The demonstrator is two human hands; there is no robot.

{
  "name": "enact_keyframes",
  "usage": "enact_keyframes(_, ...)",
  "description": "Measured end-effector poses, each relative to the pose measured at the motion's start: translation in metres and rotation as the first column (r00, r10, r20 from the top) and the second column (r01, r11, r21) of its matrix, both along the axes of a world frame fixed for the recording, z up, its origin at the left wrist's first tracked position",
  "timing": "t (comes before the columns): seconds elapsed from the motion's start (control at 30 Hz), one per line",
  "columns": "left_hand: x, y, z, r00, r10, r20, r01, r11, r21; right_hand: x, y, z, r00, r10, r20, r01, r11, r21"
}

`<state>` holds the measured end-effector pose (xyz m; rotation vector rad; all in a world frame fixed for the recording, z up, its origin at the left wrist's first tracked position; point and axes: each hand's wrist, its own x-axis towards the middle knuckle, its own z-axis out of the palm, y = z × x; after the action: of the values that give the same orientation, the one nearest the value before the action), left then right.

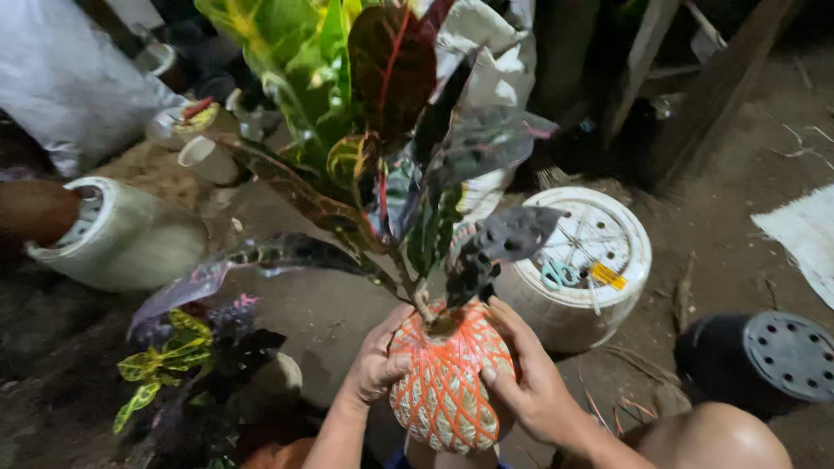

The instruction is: The person wraps orange string around the root ball of a potted plant to secure it. They use scissors to cut the string and adjust the plant's position while wrapping.

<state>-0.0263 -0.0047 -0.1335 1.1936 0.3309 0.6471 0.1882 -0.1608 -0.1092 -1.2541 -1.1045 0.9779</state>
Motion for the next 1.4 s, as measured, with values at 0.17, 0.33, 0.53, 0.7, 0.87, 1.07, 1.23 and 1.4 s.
enact_keyframes(0.17,-0.008,0.002,-0.033,0.996,0.082,0.038,-0.073,0.979,-0.188,-0.031,0.004,-0.006,0.911,-0.282,0.301,0.213,0.946,0.244)
enact_keyframes(0.33,-0.014,0.013,-0.055,0.994,0.068,0.081,-0.060,0.993,-0.106,-0.051,0.004,-0.010,0.789,-0.428,0.441,0.232,0.872,0.431)
enact_keyframes(0.53,0.034,0.055,-0.047,0.961,-0.148,0.233,0.223,0.914,-0.339,-0.085,0.008,-0.009,0.573,-0.690,0.442,0.370,0.699,0.612)
enact_keyframes(0.7,0.067,0.072,-0.030,0.972,0.119,-0.204,-0.143,0.984,-0.109,-0.064,0.003,-0.014,0.368,-0.666,0.649,0.244,0.742,0.624)
enact_keyframes(0.87,0.027,0.028,-0.011,0.931,0.360,-0.059,-0.330,0.899,0.289,-0.047,-0.010,-0.010,0.536,-0.587,0.606,0.249,0.796,0.551)
enact_keyframes(1.07,0.025,-0.005,0.016,0.930,0.239,-0.278,-0.225,0.971,0.082,-0.045,-0.006,-0.005,0.680,-0.522,0.515,0.207,0.811,0.548)
enact_keyframes(1.23,0.020,0.005,0.015,0.991,0.115,-0.074,-0.115,0.993,-0.004,-0.020,-0.001,-0.018,0.947,-0.317,-0.056,0.316,0.883,0.347)
enact_keyframes(1.4,0.051,0.021,0.000,0.933,0.266,-0.243,-0.287,0.956,-0.056,0.018,0.030,-0.038,0.757,-0.141,-0.639,0.184,0.983,0.001)
